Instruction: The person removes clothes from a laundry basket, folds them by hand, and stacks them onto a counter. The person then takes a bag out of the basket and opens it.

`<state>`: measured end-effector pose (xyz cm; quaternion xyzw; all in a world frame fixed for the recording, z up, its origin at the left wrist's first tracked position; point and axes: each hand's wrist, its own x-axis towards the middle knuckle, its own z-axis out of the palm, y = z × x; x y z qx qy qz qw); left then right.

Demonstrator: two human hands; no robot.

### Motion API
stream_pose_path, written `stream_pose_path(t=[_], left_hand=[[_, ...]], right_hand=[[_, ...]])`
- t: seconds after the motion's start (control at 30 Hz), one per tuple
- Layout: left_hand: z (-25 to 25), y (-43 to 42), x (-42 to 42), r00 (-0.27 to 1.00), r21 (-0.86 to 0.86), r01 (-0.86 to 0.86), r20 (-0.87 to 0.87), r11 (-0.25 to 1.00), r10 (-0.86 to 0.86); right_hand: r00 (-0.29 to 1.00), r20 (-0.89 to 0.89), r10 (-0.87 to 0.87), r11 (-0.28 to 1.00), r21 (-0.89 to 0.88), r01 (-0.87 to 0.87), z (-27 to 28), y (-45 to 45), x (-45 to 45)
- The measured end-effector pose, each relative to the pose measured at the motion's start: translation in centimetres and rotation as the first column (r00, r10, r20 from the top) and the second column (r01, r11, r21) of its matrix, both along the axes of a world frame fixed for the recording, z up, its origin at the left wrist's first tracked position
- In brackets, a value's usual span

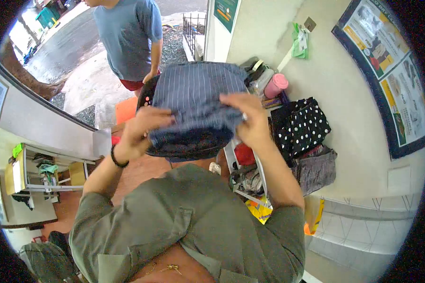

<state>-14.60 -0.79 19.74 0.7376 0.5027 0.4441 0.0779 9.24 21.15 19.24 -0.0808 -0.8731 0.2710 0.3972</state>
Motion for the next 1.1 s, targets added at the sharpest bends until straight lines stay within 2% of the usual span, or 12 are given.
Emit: stream_pose_path(t=[0.13, 0.3, 0.4, 0.47, 0.57, 0.7, 0.77, 0.8, 0.9, 1.03, 1.07, 1.1], left_hand=[[-6.4, -3.1, 2.3, 0.973, -0.332, 0.230, 0.089, 0.915, -0.212], [-12.7, -5.1, 4.6, 0.809, -0.678, 0.442, 0.584, 0.587, 0.065], [-12.0, -4.5, 4.0, 0.837, -0.713, 0.468, 0.547, 0.522, -0.002], [-11.0, -4.3, 4.1, 0.840, -0.696, 0.480, 0.540, 0.535, -0.052], [-11.5, -4.1, 4.2, 0.839, -0.727, 0.493, 0.543, 0.478, -0.039], [-11.1, -4.2, 4.4, 0.845, -0.701, 0.475, 0.532, 0.531, -0.054], [-13.7, -4.1, 3.9, 0.797, -0.659, 0.510, 0.604, 0.554, -0.014], [-14.2, -4.0, 4.0, 0.767, -0.635, 0.528, 0.642, 0.563, 0.005], [-14.9, -2.4, 3.0, 0.652, -0.538, 0.622, 0.758, 0.569, 0.003], [-15.4, 2.7, 1.0, 0.491, -0.409, 0.534, 0.863, 0.740, 0.122], [-15.8, 4.2, 0.6, 0.335, -0.380, 0.476, 0.912, 0.793, 0.236], [-13.1, 5.7, 1.6, 0.098, -0.301, 0.372, 0.953, 0.878, 0.286]], right_hand=[[0.975, 0.218, -0.029, 0.999, -0.024, 0.035, -7.7, -4.1, 5.0], [0.784, 0.603, 0.149, 0.971, -0.239, -0.001, -15.7, -6.8, 9.1], [0.963, 0.270, -0.019, 0.544, -0.805, 0.236, -19.3, -3.8, 8.6], [0.910, 0.228, -0.346, 0.534, -0.750, 0.391, -22.6, -0.1, 6.3], [0.821, 0.456, -0.344, 0.238, -0.803, 0.546, -20.4, 1.9, 2.1], [0.634, 0.459, -0.622, 0.475, -0.423, 0.772, -21.2, 2.0, 0.0], [0.825, 0.229, -0.517, 0.852, 0.050, 0.521, -18.0, -0.2, 0.3], [0.904, 0.160, -0.398, 0.886, 0.321, 0.333, -17.3, -0.9, 0.6], [0.889, 0.458, 0.018, 0.930, 0.319, -0.184, -17.4, -1.3, 0.7], [0.845, 0.504, 0.180, 0.957, -0.288, -0.032, -19.9, 0.4, 0.4], [0.844, 0.445, 0.299, 0.744, -0.662, 0.086, -19.1, 0.2, 0.7], [0.929, 0.110, 0.354, 0.293, -0.956, 0.002, -22.9, 1.4, 1.3]])
